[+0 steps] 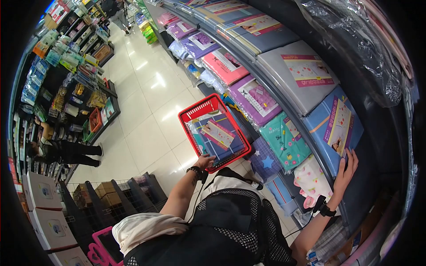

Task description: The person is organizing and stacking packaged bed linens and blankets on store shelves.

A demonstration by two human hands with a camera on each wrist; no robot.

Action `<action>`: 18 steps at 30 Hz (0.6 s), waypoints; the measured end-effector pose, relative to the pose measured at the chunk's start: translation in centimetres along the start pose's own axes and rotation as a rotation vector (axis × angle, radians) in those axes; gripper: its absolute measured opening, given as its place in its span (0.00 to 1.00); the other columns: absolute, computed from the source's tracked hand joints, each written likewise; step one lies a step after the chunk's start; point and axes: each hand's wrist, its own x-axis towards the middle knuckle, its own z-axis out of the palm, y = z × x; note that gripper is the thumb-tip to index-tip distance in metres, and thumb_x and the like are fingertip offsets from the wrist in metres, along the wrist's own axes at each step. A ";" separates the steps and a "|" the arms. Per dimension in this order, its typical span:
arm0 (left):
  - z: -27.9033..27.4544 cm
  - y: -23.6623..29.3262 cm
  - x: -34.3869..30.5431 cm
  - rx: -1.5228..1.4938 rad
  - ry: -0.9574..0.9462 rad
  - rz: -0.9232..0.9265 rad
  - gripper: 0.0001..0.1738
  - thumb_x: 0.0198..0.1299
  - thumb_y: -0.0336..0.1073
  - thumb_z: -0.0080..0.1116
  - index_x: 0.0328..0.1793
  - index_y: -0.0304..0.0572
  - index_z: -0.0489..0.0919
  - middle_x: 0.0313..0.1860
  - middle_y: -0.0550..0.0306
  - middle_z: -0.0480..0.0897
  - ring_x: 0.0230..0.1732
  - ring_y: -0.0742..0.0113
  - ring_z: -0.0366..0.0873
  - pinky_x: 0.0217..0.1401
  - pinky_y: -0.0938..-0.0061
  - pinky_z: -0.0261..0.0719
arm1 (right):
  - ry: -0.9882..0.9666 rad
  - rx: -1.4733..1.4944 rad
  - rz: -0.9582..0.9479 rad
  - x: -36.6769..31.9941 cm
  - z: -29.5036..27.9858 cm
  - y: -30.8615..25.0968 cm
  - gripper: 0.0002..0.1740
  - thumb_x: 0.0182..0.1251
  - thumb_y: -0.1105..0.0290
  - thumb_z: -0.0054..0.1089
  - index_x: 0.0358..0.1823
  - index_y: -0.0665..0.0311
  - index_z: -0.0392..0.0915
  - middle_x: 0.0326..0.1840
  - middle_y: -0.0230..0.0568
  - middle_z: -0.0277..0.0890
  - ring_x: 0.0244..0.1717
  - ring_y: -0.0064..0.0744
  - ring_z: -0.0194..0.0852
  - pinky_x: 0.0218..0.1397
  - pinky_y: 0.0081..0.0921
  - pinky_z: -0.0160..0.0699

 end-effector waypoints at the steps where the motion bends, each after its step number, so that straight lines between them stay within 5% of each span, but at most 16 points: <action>1: 0.0 0.0 0.6 0.135 0.016 -0.003 0.42 0.64 0.33 0.70 0.80 0.33 0.58 0.37 0.54 0.82 0.31 0.66 0.80 0.32 0.72 0.80 | 0.000 -0.001 -0.001 0.0 0.0 0.0 0.21 0.81 0.62 0.48 0.67 0.64 0.76 0.73 0.53 0.67 0.74 0.51 0.62 0.78 0.44 0.55; 5: 0.9 0.4 0.3 0.286 0.058 0.040 0.44 0.59 0.42 0.77 0.73 0.26 0.66 0.31 0.60 0.77 0.27 0.70 0.76 0.30 0.71 0.76 | 0.004 -0.003 -0.008 0.0 0.0 0.0 0.21 0.81 0.62 0.48 0.67 0.64 0.77 0.73 0.53 0.67 0.75 0.51 0.62 0.78 0.43 0.55; 15: 1.4 -0.1 -0.2 0.264 0.072 0.066 0.41 0.59 0.42 0.77 0.71 0.25 0.69 0.32 0.63 0.76 0.25 0.73 0.70 0.28 0.74 0.69 | 0.009 0.006 0.003 -0.1 0.1 -0.1 0.21 0.81 0.62 0.48 0.67 0.63 0.77 0.73 0.51 0.67 0.75 0.50 0.62 0.79 0.42 0.54; 18: 1.4 -0.6 -0.1 0.209 0.133 0.092 0.29 0.60 0.41 0.76 0.60 0.32 0.76 0.29 0.66 0.75 0.24 0.74 0.69 0.27 0.75 0.67 | 0.007 -0.005 0.005 -0.1 0.1 0.1 0.21 0.81 0.62 0.48 0.67 0.63 0.77 0.73 0.51 0.67 0.75 0.50 0.62 0.79 0.43 0.54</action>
